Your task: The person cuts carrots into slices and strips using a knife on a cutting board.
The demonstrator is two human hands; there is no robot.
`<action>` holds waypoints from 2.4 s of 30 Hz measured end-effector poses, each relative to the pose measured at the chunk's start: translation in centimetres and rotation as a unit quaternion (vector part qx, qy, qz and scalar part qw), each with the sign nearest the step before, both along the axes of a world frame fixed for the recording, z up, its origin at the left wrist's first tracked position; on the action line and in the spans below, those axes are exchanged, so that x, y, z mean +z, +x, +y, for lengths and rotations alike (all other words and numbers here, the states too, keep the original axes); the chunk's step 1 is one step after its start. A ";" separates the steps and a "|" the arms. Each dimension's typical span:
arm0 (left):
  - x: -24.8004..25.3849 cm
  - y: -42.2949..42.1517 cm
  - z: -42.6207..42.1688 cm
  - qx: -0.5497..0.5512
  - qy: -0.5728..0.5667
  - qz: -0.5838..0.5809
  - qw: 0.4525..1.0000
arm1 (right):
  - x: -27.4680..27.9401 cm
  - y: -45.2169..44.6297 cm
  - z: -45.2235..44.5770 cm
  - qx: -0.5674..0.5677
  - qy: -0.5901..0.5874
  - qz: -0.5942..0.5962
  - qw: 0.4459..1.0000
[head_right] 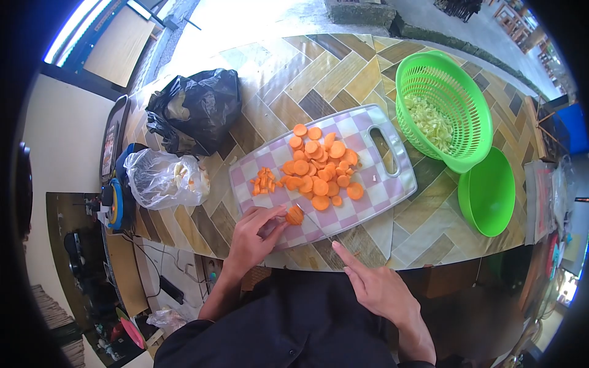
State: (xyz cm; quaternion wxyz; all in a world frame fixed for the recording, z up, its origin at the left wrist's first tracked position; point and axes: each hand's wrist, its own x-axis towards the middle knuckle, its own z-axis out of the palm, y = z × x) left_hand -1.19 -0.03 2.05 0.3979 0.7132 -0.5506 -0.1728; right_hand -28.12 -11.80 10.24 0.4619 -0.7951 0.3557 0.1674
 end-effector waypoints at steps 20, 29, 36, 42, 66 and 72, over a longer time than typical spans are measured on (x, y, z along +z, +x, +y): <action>1.8 2.4 -1.8 -0.155 0.090 -0.056 0.982 | -0.1 -1.3 -0.5 -0.040 0.004 -0.026 0.999; 1.9 1.9 -2.6 -0.147 0.098 -0.088 0.980 | -0.3 -1.9 0.5 -0.089 0.023 -0.042 0.995; 1.2 -1.1 -1.0 -0.013 0.048 -0.104 0.993 | 0.4 -0.9 1.2 -0.088 0.038 -0.035 0.995; 1.5 -1.9 1.4 0.061 0.040 -0.119 0.990 | 1.2 -0.3 1.7 -0.070 0.061 -0.015 0.996; -0.3 -4.7 3.0 0.035 0.077 -0.148 0.985 | 0.1 0.2 2.4 -0.058 0.075 -0.027 0.995; 0.7 -2.8 1.3 0.059 0.043 -0.089 0.993 | 0.3 -0.2 2.2 -0.073 0.069 -0.040 0.994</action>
